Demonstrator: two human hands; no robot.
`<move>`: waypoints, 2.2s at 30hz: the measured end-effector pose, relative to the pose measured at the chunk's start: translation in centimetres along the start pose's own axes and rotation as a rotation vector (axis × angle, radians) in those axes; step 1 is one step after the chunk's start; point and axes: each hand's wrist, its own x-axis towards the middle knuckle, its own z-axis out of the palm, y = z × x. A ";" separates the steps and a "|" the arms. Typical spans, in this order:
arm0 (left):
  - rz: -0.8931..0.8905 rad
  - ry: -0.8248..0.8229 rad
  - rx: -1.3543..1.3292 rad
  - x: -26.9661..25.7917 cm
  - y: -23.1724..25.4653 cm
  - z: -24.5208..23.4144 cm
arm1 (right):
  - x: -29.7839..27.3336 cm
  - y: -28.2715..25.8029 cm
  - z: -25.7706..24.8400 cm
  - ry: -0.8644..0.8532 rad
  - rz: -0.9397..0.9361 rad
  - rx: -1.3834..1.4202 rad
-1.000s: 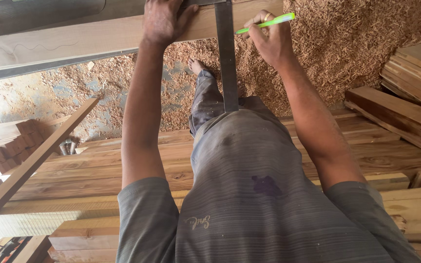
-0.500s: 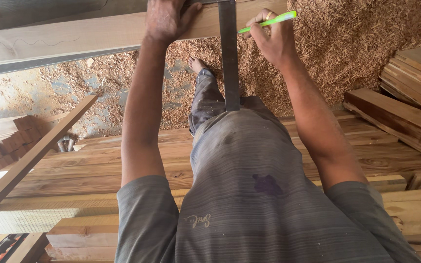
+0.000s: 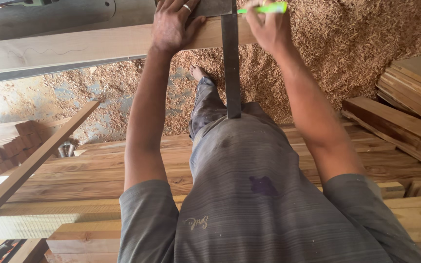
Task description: The person uses a try square and a green pencil to mark straight lines on wooden planks. They repeatedly position the square on the wood and draw lines along its edge, preparing the planks for cutting.
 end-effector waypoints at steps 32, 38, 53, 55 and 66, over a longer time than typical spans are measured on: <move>-0.098 -0.176 -0.048 2.5 2.4 4.0 | -7.1 -0.9 -4.0 0.171 0.210 0.459; -0.045 -0.154 -0.036 2.5 2.6 3.8 | -7.0 -1.5 -4.2 0.154 0.240 0.427; -0.001 -0.119 -0.064 2.9 3.0 3.0 | -6.9 -1.5 -4.3 0.133 0.201 0.356; -0.008 -0.120 -0.065 2.9 3.0 3.1 | -6.9 -1.4 -4.2 0.132 0.160 0.348; -0.001 -0.122 -0.022 2.7 2.9 3.4 | -5.6 -2.5 -4.3 0.075 0.225 0.079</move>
